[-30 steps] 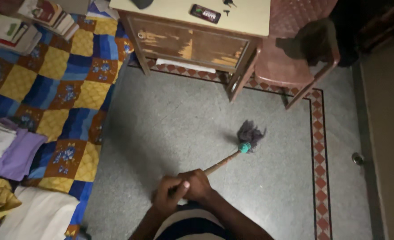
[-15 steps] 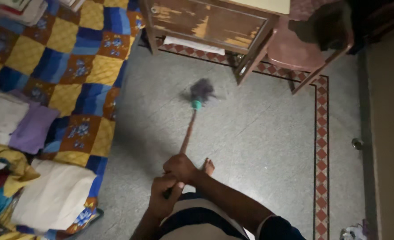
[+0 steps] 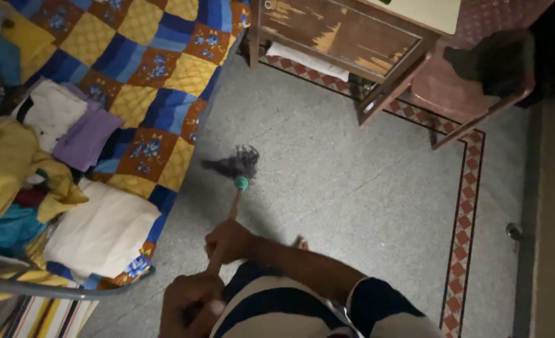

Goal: The person mops the tiled floor of a room using a mop with a wooden handle and a purple head. They move the mop back and forth across the floor, navigating around furniture and other items.

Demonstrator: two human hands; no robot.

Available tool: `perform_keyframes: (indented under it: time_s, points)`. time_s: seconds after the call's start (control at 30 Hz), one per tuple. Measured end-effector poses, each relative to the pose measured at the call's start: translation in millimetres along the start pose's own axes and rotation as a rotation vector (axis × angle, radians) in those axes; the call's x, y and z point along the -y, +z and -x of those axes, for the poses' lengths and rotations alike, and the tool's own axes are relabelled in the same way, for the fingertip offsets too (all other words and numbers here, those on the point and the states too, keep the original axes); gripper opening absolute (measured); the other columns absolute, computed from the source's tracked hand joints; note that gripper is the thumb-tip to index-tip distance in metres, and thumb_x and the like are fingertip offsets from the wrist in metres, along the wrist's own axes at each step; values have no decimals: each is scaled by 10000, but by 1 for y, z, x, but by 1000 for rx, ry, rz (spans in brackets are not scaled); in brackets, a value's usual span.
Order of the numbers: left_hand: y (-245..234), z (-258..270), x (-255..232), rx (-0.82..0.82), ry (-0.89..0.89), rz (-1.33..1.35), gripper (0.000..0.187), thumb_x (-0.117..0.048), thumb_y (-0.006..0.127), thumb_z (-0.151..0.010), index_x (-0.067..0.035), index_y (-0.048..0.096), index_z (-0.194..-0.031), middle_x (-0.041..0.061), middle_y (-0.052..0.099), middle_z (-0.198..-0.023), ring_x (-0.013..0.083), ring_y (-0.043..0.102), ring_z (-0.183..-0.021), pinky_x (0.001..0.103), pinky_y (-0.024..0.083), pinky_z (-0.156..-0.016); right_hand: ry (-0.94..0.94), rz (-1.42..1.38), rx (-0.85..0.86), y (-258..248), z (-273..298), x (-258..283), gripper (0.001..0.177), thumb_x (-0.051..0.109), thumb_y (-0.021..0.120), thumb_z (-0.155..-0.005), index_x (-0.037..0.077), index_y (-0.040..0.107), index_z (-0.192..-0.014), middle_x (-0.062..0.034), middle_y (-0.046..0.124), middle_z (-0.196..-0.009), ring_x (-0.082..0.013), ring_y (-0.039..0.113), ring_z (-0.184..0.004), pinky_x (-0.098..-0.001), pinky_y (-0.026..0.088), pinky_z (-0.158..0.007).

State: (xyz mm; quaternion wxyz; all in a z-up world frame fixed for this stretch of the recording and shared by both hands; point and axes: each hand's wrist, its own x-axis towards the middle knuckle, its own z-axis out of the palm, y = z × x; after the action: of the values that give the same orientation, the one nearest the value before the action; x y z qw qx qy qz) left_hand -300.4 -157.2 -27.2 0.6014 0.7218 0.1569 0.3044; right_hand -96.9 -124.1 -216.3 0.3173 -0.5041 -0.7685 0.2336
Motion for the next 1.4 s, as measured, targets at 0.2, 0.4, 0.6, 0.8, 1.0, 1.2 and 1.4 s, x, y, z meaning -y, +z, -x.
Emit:
perform_keyframes:
  time_s: [0.2,0.4,0.6,0.8,1.0,1.2,1.4]
  points:
    - [24,16,-11,-78,293,199,463,-454,706,-939,-28,590,-800,55,531,-663,148,495,-670,335,356,-610,255,-87,230,-28,4,21,223,295,793,-717,95,714,-777,-95,740,-750,-269,727,-680,-407,570,-676]
    - [80,13,0,-57,-208,-222,364,-319,758,-806,-29,614,-640,35,591,-584,102,521,-501,310,396,-465,150,3,99,-50,65,4,337,248,850,-515,41,709,-741,-133,733,-747,-307,719,-680,-428,560,-634]
    - [144,26,3,62,-254,-56,386,-232,766,-851,12,578,-617,50,559,-540,98,452,-502,321,357,-461,370,152,-201,-35,183,-5,117,119,760,-712,46,686,-767,-165,706,-749,-325,703,-669,-419,567,-652]
    - [178,51,-3,218,-289,-29,336,-283,786,-815,-23,644,-658,23,599,-566,90,503,-484,310,378,-445,406,49,-430,-5,283,17,185,146,812,-684,55,654,-711,-135,703,-685,-296,707,-629,-386,569,-606]
    - [185,79,-2,278,-100,-149,395,-290,791,-825,-38,570,-618,39,530,-555,124,492,-473,310,368,-465,235,310,-437,32,313,4,252,123,820,-715,71,589,-628,-129,612,-593,-316,654,-578,-431,527,-562]
    - [153,108,-2,220,92,-312,428,-268,786,-846,-63,537,-565,45,471,-501,181,464,-469,378,334,-533,120,105,-439,55,268,3,201,200,791,-660,96,640,-742,-96,643,-707,-310,651,-692,-440,532,-654]
    - [93,171,20,3,-63,-263,490,-269,783,-829,-8,455,-574,126,428,-539,247,432,-457,416,357,-478,-64,120,-333,111,166,34,172,215,790,-655,121,656,-707,-69,658,-728,-309,635,-727,-445,519,-695]
